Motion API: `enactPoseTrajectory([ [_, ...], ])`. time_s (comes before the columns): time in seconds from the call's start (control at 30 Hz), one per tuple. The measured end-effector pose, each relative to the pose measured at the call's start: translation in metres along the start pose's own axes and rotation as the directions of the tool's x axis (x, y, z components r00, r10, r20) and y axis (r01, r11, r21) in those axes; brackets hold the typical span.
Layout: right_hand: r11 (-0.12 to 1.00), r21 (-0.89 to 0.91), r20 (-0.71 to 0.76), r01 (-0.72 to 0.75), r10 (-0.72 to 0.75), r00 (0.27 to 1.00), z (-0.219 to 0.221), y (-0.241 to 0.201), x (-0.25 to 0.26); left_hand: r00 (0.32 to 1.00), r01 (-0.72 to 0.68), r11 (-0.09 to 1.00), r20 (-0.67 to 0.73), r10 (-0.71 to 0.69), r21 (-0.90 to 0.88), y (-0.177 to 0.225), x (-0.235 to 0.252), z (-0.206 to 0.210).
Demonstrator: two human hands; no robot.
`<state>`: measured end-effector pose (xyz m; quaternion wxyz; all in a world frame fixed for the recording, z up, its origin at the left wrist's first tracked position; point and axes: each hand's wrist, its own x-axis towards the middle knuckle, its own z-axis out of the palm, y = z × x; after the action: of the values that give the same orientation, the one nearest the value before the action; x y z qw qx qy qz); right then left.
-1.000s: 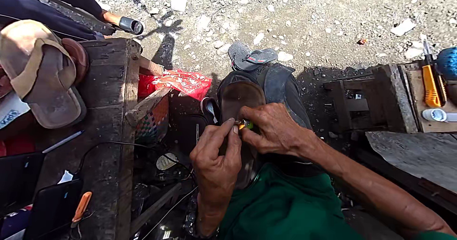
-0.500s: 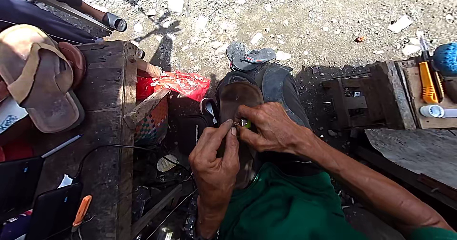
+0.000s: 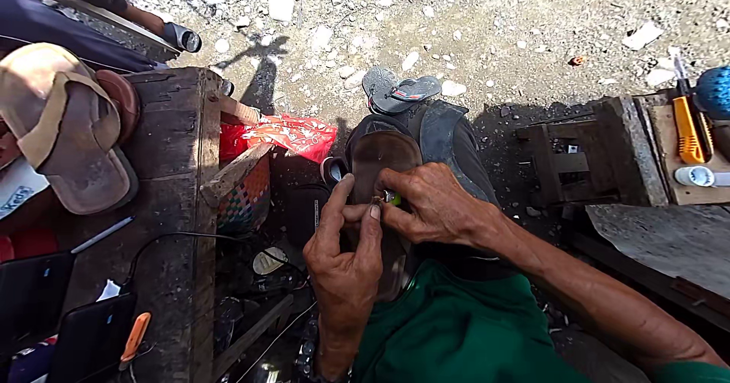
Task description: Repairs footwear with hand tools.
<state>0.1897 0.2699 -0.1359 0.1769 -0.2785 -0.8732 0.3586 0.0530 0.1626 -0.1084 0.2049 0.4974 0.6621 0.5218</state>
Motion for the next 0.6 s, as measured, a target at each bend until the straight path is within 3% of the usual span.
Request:
enactPoseTrajectory([
  [0.37,1.000,0.003,-0.015,0.006,-0.006,1.000,-0.002,0.000,-0.001,0.999,0.042,0.998,0.010,-0.042,-0.039,0.000,0.001,0.000],
  [0.6,0.999,0.018,-0.063,-0.041,0.042,0.997,-0.013,0.009,-0.008,0.987,0.161,0.965,0.043,-0.155,-0.209,-0.013,0.007,-0.019],
])
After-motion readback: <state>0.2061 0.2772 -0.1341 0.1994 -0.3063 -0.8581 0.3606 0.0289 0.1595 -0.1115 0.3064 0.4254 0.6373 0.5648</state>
